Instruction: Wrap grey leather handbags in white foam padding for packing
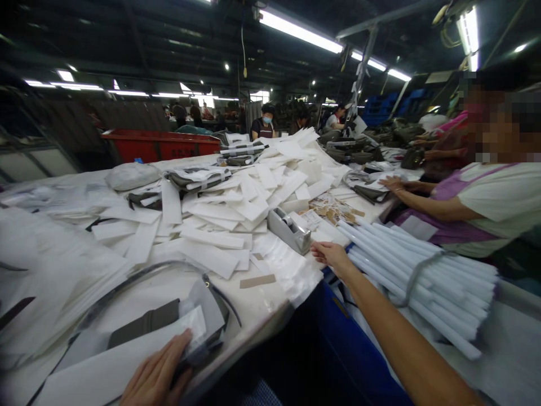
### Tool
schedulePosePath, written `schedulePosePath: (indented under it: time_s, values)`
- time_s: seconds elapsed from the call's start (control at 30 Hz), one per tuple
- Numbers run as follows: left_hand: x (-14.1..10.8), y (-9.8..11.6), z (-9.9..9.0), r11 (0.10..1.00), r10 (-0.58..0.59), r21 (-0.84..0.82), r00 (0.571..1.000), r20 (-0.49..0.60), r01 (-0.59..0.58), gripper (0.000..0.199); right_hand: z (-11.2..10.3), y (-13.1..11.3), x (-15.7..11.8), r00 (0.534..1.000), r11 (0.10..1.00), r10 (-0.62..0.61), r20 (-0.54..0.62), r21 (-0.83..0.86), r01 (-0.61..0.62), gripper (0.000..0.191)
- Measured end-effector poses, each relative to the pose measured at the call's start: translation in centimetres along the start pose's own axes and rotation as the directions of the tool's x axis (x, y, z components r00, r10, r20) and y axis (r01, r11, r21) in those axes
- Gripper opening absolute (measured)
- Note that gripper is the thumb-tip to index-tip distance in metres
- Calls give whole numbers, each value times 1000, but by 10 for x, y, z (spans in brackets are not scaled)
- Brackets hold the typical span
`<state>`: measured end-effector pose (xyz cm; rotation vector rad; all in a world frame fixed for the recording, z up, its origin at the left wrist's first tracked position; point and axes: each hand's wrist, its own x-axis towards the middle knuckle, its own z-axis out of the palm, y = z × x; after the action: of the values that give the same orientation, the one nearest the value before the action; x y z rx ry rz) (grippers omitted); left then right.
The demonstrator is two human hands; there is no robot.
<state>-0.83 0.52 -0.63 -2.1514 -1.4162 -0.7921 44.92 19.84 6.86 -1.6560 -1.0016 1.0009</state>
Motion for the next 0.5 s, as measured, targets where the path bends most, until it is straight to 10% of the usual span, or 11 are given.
schedulePosePath:
  time_s: [0.27, 0.5]
  values:
    - [2, 5, -2, 1000, -24, 2, 1000, 10, 24, 59, -5, 7, 21, 983, 959, -165, -85, -248, 139, 19]
    - [3, 8, -3, 998, -52, -34, 999, -10, 52, 54, -27, -17, -26, 911, 747, -409, 47, -557, 364, 16]
